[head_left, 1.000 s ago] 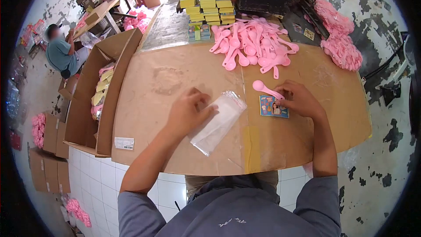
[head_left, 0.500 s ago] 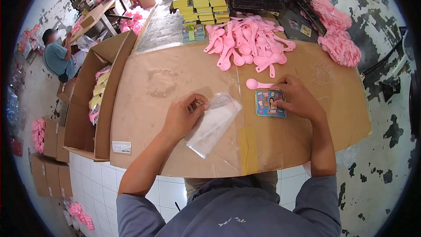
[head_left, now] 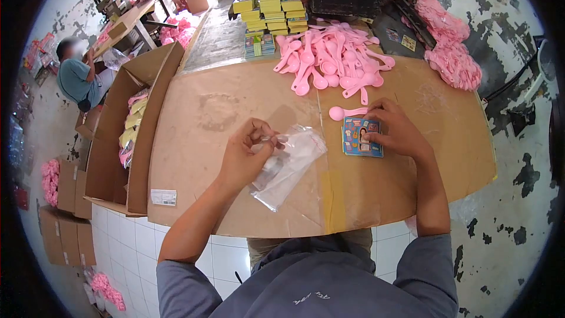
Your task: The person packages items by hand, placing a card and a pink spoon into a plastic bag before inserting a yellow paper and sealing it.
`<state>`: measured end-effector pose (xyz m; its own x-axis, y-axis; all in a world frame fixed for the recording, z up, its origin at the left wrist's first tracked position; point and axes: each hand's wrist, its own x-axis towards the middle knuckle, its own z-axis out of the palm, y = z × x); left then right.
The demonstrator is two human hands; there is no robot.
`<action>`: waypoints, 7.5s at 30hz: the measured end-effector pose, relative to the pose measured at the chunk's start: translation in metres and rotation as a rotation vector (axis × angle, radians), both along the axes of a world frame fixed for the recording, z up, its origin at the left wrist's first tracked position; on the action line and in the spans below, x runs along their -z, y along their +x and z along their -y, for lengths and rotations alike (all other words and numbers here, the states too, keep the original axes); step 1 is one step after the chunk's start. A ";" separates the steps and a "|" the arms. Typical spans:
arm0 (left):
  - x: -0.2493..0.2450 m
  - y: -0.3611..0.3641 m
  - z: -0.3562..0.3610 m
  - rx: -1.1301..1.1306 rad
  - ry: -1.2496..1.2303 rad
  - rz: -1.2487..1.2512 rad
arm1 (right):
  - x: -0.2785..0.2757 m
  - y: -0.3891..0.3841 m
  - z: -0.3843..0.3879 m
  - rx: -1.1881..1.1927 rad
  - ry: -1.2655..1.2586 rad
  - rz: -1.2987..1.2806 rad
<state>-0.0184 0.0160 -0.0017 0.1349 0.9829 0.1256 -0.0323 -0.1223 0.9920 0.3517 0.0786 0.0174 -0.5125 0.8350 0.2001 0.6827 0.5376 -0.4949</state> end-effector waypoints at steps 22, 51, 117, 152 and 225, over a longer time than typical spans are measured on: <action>-0.008 0.008 0.010 0.209 -0.122 0.098 | -0.046 -0.096 0.026 -0.211 0.071 -0.249; -0.009 0.010 0.011 0.133 -0.120 0.076 | -0.013 -0.050 -0.017 -0.049 0.149 -0.012; -0.053 0.025 0.039 0.130 0.229 -0.299 | -0.086 -0.123 0.069 -0.205 0.623 -0.190; -0.029 0.023 0.023 0.178 -0.054 0.040 | -0.061 0.077 0.038 0.631 -0.035 -0.036; -0.004 0.020 0.015 0.091 -0.071 0.118 | -0.011 -0.086 0.044 -0.242 -0.704 -0.672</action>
